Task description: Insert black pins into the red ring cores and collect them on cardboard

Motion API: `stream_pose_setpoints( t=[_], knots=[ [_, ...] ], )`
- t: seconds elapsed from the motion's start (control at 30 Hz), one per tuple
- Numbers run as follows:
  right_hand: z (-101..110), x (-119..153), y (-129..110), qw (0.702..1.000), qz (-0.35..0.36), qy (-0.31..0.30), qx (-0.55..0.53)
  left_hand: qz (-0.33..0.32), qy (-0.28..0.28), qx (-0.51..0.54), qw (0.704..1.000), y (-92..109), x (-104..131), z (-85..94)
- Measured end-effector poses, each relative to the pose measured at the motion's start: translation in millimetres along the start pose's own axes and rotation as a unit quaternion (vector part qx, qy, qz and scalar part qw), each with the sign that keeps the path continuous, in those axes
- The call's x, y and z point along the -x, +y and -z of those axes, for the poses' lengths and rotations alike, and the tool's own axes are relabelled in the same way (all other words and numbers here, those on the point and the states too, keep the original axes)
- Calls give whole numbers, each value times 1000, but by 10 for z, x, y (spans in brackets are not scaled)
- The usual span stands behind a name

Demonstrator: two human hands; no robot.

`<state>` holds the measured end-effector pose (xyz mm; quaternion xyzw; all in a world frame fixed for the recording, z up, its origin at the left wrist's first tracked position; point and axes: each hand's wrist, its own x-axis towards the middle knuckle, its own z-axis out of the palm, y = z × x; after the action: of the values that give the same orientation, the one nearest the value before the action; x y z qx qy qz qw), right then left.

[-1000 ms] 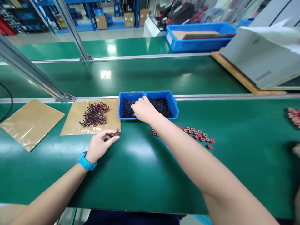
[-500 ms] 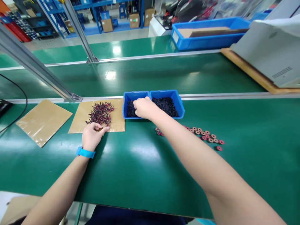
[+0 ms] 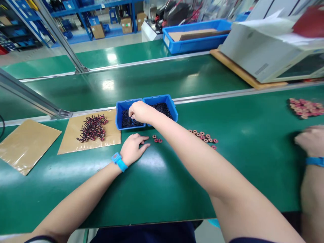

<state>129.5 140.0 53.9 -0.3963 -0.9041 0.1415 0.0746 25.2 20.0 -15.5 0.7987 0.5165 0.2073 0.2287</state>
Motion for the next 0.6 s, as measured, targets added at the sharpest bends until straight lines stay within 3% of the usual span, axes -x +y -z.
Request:
stream_pose_setpoints(
  t=[0.17, 0.27, 0.37, 0.47, 0.6],
  knots=[
    [9, 57, 6, 996, -38, 73, -31, 13, 16, -1, 1000, 62, -319, -127],
    [-9, 45, 34, 988, -65, 127, -53, 8, 27, 28, 999, 67, -307, -108],
    [-8, 40, 49, 980, -82, 162, -79, 14, 36, 149, 988, 34, -152, -42],
    [24, 113, 17, 954, -116, 209, -179, 104, 38, 351, 930, -55, 87, 49],
    [11, 382, -108, 871, -157, 280, -374, 217, 62, 540, 811, -169, 326, 180]
  ],
)
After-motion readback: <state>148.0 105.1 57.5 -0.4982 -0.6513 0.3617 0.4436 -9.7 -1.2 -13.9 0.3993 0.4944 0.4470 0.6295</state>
